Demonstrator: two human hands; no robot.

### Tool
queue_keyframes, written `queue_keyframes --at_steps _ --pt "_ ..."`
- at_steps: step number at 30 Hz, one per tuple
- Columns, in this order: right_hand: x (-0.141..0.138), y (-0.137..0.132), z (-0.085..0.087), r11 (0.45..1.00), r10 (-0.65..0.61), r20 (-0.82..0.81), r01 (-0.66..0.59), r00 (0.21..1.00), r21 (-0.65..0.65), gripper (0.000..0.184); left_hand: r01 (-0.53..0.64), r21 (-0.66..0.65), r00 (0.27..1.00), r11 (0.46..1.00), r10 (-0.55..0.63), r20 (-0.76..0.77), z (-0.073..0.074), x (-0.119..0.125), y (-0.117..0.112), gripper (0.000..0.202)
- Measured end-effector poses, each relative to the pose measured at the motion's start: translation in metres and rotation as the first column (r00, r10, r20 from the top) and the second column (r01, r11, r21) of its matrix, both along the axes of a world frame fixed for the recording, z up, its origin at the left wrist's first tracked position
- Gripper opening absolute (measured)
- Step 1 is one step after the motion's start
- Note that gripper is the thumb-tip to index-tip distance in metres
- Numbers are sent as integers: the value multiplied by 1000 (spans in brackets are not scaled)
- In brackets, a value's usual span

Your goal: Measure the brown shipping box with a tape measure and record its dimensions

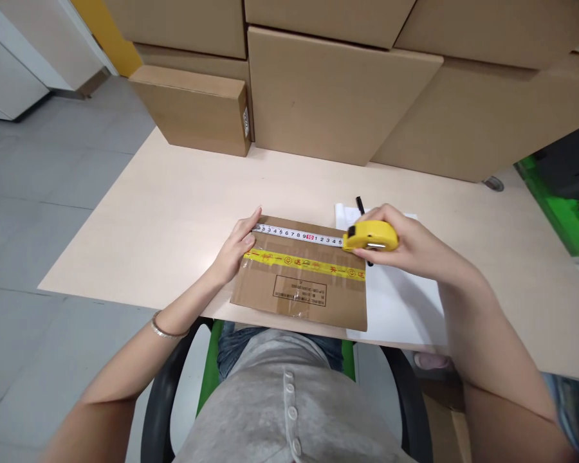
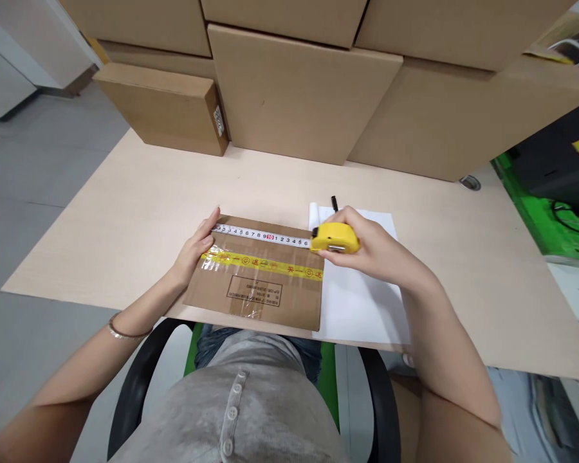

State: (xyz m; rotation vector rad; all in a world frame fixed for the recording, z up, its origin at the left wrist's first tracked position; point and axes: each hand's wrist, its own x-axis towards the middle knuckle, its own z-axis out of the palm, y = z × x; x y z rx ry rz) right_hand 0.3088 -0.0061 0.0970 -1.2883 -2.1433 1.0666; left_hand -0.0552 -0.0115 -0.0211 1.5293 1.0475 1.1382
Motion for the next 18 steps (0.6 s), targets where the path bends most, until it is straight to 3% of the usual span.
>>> queue_keyframes --at_steps 5,18 --pt "42 -19 -13 991 -135 -48 135 990 0 38 35 78 996 996 -29 -86 -5 -6 3 63" --pt "42 -17 -31 991 -135 -164 131 977 -33 36 -18 125 989 992 36 -143 -9 -7 4 60"
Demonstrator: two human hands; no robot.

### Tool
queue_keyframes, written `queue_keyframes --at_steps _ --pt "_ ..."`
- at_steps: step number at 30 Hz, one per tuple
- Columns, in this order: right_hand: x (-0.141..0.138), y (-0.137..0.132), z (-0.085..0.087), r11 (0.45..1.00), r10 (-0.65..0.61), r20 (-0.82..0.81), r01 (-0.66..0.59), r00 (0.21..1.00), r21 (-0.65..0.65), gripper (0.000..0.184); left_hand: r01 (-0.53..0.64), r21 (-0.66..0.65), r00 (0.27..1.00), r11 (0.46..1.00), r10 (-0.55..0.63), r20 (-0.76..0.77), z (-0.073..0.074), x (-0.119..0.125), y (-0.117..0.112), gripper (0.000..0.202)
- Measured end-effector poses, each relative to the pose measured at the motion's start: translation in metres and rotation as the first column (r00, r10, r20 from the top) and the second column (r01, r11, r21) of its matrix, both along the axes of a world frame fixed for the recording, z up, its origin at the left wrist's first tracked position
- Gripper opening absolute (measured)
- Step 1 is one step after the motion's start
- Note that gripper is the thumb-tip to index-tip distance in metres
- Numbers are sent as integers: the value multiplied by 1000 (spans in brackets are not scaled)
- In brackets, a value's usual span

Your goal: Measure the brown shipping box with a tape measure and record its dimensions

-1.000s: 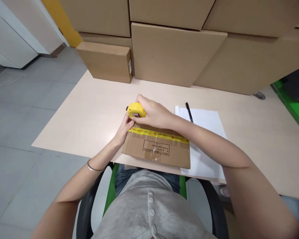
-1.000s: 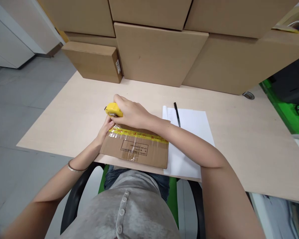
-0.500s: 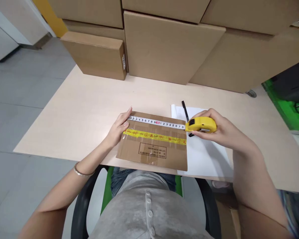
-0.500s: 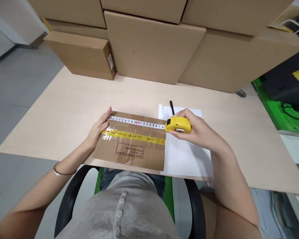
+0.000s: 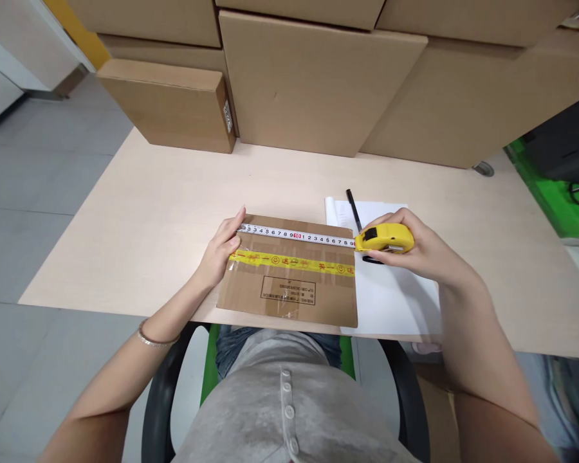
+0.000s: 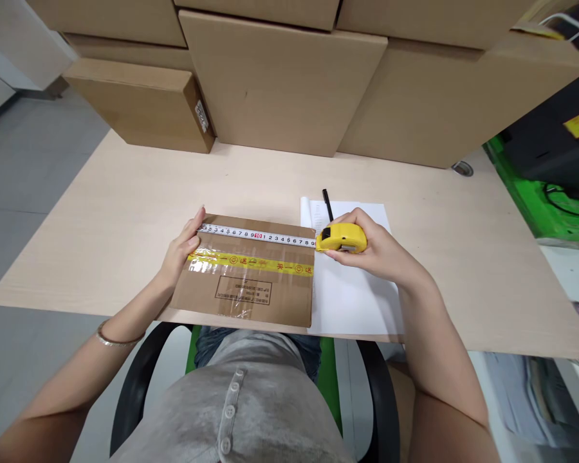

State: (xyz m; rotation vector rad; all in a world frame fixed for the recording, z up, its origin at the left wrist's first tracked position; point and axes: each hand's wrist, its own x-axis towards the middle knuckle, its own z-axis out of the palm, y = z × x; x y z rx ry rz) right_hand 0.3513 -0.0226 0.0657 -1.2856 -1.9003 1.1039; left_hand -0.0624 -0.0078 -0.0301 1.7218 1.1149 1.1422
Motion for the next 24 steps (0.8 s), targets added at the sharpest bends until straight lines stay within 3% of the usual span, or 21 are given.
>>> queue_keyframes --at_steps 5,10,15,20,24 --pt "8 -2 6 1000 -7 28 8 1000 -20 37 11 -3 1000 1000 -11 17 0 1 1 62" --pt "-4 3 28 999 -25 66 24 997 26 43 44 -23 998 999 -43 49 0 0 2 64" --pt "-76 35 45 984 163 124 -170 979 48 46 36 -117 989 992 -19 146 -4 2 2 80" --pt "-157 69 43 903 386 195 -413 901 121 44 111 -185 937 976 -41 347 -6 11 2 107" --pt "-201 75 38 854 471 195 -500 860 142 44 103 -164 910 981 -27 413 -1 17 0 98"
